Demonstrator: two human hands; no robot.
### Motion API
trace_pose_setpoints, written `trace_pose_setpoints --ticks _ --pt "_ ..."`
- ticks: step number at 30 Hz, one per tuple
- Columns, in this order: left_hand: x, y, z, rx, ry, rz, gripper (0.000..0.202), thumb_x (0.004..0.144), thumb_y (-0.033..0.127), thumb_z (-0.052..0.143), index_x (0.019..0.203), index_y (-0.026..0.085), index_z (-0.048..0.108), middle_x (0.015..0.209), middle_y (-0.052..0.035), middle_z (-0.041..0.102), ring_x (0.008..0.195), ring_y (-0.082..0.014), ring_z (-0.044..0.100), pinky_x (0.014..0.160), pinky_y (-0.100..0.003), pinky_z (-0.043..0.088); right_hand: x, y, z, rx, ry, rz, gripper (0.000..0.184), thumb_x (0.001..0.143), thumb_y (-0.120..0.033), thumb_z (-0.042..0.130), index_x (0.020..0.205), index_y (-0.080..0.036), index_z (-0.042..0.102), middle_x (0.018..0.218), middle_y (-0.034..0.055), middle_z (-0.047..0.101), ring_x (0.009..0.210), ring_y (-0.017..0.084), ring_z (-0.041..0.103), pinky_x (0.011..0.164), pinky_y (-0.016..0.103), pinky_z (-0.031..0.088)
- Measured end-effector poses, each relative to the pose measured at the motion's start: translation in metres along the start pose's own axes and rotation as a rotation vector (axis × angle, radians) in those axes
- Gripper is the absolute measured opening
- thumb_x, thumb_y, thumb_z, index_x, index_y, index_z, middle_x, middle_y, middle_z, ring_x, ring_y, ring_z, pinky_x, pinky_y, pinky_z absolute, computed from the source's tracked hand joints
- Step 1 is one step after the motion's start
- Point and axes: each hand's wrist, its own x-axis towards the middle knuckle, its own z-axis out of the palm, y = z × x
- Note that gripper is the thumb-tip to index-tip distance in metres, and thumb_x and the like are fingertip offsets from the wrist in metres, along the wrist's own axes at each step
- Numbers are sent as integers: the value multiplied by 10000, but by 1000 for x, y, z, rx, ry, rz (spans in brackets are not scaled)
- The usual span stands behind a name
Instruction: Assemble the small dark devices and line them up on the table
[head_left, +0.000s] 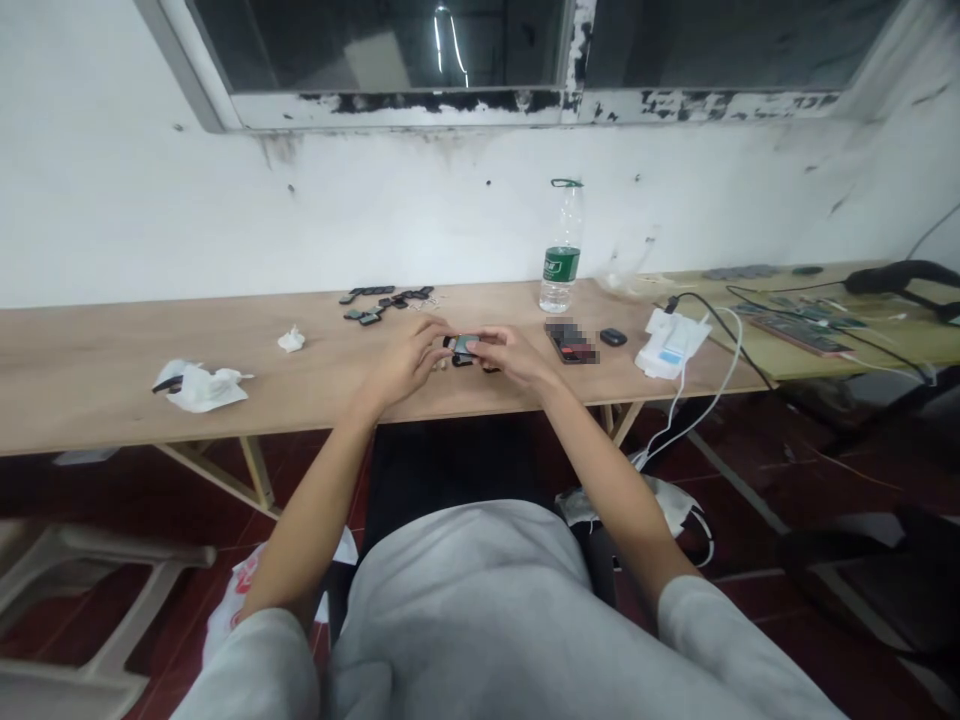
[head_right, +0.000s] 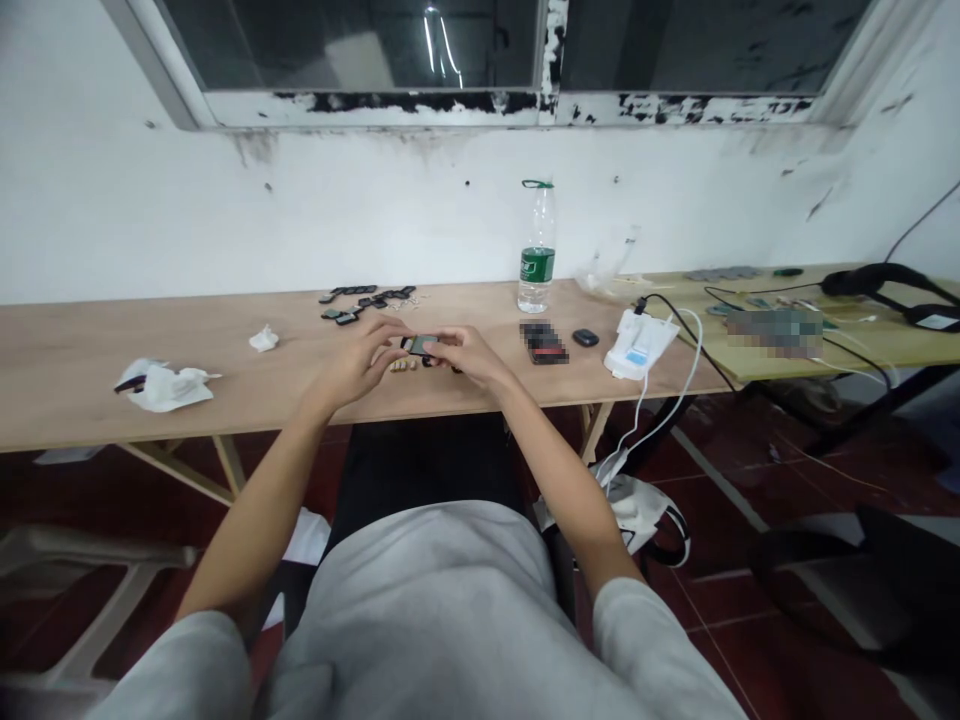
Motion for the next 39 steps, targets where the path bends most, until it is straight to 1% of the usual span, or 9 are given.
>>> trace_pose_setpoints --ticks 7,14,17,20,24,28,32,36,39 --pt "1 -7 1 60 66 -42 344 1022 365 501 1224 164 693 1193 -125 638 1126 -266 614 1035 -435 495 -1 -3 1 -41 42 -47 411 773 -414 818 1046 -111 769 800 38 694 690 119 574 594 223 442" --pt "-1 -10 4 4 51 -149 396 1006 417 515 1201 156 742 1228 -125 672 1155 -282 631 1056 -428 496 -5 -7 5 -161 65 -77 418 831 -450 761 1080 -115 776 823 53 712 693 129 572 602 232 453" --pt "-2 -12 5 -50 15 -202 413 1002 442 518 1197 162 751 1257 -120 687 1159 -286 649 1051 -417 506 -3 -4 5 -174 46 -73 388 841 -413 756 1089 -116 781 898 71 741 717 134 594 638 245 485" --pt "-2 -15 5 -89 -10 -216 421 998 465 523 1186 172 760 1255 -113 703 1152 -294 663 1035 -417 521 0 1 5 -175 32 -83 346 845 -356 747 1086 -110 786 969 85 759 742 137 615 680 257 511" --pt "-2 -15 5 -87 -7 -231 392 988 436 545 1186 176 761 1267 -116 709 1160 -297 667 1011 -419 541 3 6 5 -207 53 -105 356 855 -358 735 1109 -115 783 1009 90 767 747 142 628 673 254 519" --pt "-2 -14 7 -85 3 -250 359 965 404 583 1184 181 758 1284 -107 710 1142 -285 680 987 -401 559 4 9 5 -223 70 -101 352 856 -370 732 1087 -110 783 936 77 762 709 132 618 646 243 509" --pt "-1 -13 10 -83 26 -238 395 972 423 567 1231 175 733 1286 -112 707 1120 -277 689 976 -396 569 6 12 3 -203 95 -93 336 851 -380 739 1049 -112 782 830 58 735 684 132 608 624 238 494" --pt "-1 -12 11 -66 42 -229 404 983 427 553 1235 169 736 1336 -125 682 1189 -294 666 1033 -422 542 8 16 1 -170 94 -96 340 843 -425 747 1004 -129 785 805 55 722 696 141 610 600 227 476" --pt "-1 -11 11 -74 45 -225 405 981 436 559 1219 168 749 1340 -127 683 1229 -303 648 1080 -444 513 8 17 0 -172 87 -87 364 834 -444 753 1022 -135 790 807 54 722 680 137 601 578 223 459"
